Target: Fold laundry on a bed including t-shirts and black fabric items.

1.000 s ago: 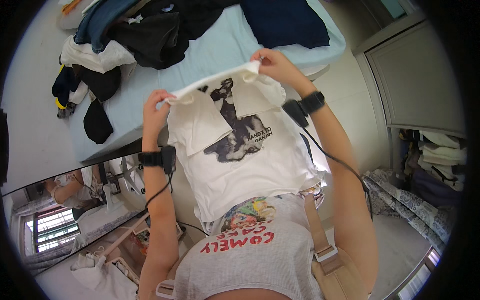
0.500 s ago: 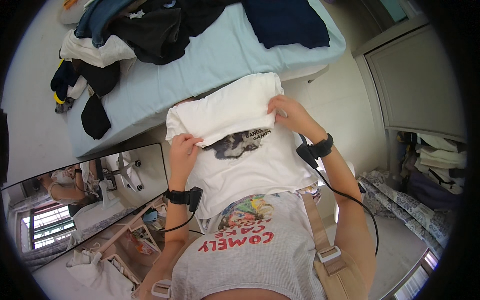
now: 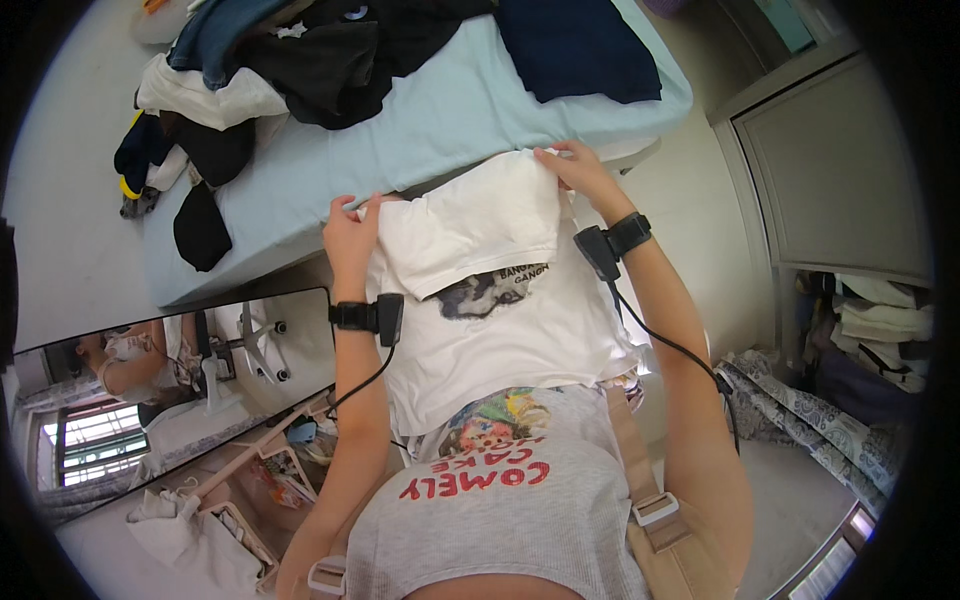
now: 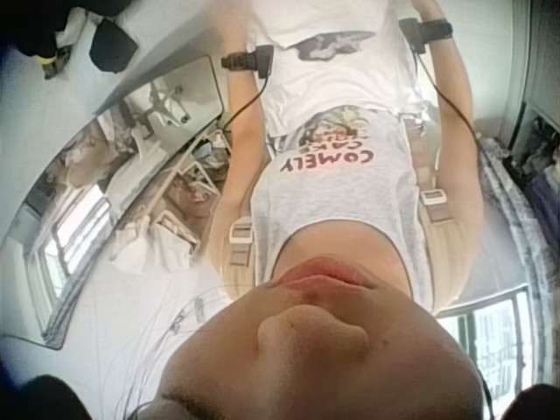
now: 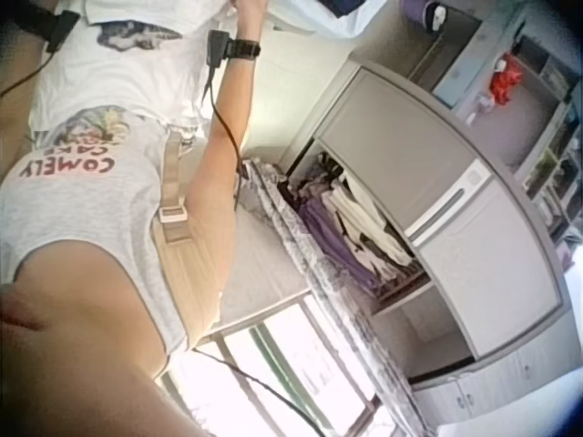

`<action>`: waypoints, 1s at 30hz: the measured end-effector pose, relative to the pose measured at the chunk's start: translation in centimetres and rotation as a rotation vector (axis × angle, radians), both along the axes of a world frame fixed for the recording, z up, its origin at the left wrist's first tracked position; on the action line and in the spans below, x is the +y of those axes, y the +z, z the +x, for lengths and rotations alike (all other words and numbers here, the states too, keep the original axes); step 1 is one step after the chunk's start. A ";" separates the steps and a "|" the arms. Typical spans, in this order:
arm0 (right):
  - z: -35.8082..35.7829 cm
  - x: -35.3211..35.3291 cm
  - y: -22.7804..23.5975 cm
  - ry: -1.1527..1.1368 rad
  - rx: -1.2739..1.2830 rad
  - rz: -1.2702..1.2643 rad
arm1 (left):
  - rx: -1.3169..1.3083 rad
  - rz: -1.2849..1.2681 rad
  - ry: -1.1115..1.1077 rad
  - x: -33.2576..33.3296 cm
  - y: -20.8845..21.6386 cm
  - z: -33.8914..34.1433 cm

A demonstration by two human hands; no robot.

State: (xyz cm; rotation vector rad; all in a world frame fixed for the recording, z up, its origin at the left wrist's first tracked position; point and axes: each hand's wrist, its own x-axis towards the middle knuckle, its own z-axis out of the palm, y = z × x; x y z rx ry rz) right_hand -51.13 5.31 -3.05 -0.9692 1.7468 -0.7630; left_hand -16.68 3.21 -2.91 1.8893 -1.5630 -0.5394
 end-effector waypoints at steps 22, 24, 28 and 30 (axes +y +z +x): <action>-1.4 0.3 0.9 0.042 -0.207 -0.103 | 0.812 -0.198 0.120 1.3 -3.0 3.6; -1.6 -0.4 0.3 0.046 -0.183 -0.134 | 0.825 -0.139 0.143 1.3 -2.7 3.5; -1.0 -0.5 -1.1 -0.008 -0.154 -0.149 | 0.787 0.205 0.032 1.4 -3.1 4.2; -0.5 -0.2 -0.4 -0.048 -0.150 -0.118 | 0.629 0.129 0.026 1.4 -3.5 5.3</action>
